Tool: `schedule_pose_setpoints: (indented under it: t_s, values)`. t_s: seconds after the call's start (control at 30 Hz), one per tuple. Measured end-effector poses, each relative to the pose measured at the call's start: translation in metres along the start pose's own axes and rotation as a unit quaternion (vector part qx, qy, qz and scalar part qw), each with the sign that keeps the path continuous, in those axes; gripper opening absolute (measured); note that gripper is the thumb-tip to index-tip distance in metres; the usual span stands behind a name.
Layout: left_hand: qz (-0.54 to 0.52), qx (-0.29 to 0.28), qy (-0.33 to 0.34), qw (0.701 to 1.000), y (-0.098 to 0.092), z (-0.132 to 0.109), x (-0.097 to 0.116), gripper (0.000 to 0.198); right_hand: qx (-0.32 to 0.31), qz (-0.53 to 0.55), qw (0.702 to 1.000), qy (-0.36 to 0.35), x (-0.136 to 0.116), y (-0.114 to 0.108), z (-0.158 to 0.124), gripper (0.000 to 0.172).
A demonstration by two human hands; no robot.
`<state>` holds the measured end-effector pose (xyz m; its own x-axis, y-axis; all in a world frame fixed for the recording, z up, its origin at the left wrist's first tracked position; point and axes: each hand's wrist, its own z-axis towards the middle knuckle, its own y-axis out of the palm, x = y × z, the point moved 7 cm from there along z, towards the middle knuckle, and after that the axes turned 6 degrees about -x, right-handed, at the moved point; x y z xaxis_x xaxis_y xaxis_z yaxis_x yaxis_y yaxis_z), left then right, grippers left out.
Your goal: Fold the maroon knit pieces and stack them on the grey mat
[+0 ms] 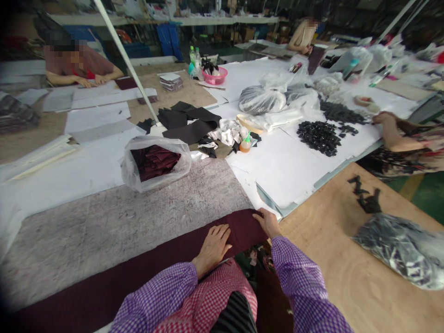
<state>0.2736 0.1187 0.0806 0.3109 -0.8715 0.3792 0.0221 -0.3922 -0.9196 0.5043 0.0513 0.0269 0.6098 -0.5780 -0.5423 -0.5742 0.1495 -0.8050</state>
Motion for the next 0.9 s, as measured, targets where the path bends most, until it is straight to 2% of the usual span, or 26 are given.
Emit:
schedule_pose_setpoints:
  t_s: [0.27,0.5,0.9]
  values:
    - [-0.003,0.002,0.003,1.000,-0.003,0.000,0.001,0.045,0.038,0.025,0.997,-0.057,-0.008,-0.012,-0.013,0.026]
    - [-0.005,-0.002,-0.002,1.000,-0.006,-0.001,0.002,0.051,0.057,0.036,0.995,-0.068,-0.009,-0.017,-0.016,0.027]
    - [-0.009,-0.008,-0.002,1.000,-0.007,0.000,0.001,0.056,-0.034,0.064,0.996,-0.053,-0.003,0.004,-0.006,0.024]
